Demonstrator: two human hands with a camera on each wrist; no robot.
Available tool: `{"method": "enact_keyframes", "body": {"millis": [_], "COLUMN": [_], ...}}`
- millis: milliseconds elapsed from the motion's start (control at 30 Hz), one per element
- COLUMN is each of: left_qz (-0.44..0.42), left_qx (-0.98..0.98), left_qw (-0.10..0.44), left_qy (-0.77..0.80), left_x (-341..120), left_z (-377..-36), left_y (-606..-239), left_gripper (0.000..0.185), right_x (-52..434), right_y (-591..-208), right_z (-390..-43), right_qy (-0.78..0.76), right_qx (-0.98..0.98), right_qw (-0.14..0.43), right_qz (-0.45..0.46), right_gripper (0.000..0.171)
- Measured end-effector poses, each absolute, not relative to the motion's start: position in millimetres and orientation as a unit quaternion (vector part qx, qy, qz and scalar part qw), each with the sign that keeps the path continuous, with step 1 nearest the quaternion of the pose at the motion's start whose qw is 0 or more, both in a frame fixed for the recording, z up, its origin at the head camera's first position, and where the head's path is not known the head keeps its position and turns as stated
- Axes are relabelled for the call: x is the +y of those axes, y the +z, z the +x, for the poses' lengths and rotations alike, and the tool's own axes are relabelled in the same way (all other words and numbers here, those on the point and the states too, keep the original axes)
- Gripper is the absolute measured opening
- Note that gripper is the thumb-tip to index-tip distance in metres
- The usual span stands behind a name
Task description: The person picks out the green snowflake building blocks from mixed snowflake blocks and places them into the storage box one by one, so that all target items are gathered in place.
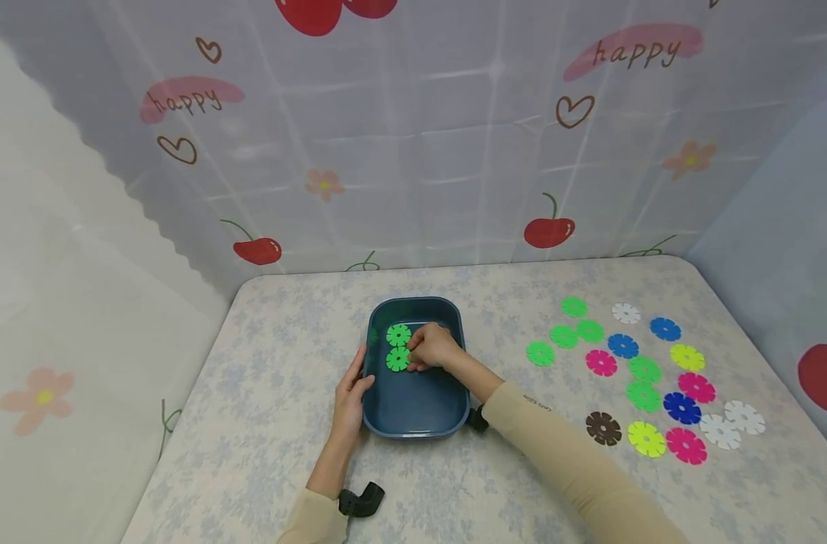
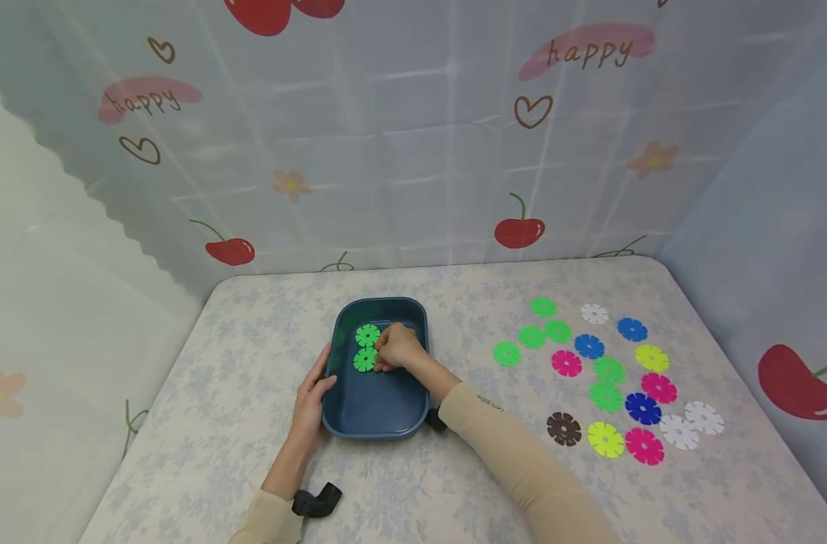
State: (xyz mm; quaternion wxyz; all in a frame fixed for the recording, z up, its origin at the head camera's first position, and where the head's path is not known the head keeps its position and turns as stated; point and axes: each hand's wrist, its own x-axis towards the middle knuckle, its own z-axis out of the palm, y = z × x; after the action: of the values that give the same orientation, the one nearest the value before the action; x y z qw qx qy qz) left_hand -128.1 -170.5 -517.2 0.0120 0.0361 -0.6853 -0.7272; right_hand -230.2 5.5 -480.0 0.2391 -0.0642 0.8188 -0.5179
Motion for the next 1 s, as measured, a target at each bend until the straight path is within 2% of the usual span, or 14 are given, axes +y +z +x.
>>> {"method": "enact_keyframes", "body": {"millis": [433,667,867,1000], "left_qz": [0.036,0.031,0.035,0.04], "left_qx": [-0.687,-0.686,-0.682,-0.68], "left_qw": [0.01,0.009,0.016,0.017], "left_qy": [-0.726,-0.727,-0.73,-0.732], "left_x": [-171.2,-170.0,-168.4,-169.2], "left_z": [-128.3,-128.5,-128.2,-128.3], "left_y": [-517.8,-519.0,-518.0,-517.5], "left_gripper": [0.057,0.057,0.057,0.057], "right_x": [5.0,13.4,45.1,84.7], "right_y": [-479.6,-471.1,-437.9,-422.3], "right_z": [-229.5,-225.3,-215.5,-203.2], "right_qy": [-0.507,-0.513,-0.55,-0.56], "right_qx": [0.829,0.822,0.78,0.777], "right_qw": [0.222,0.207,0.213,0.199], "right_qz": [-0.079,-0.138,-0.21,-0.207], "right_gripper": [0.014,0.021,0.03,0.035]}}
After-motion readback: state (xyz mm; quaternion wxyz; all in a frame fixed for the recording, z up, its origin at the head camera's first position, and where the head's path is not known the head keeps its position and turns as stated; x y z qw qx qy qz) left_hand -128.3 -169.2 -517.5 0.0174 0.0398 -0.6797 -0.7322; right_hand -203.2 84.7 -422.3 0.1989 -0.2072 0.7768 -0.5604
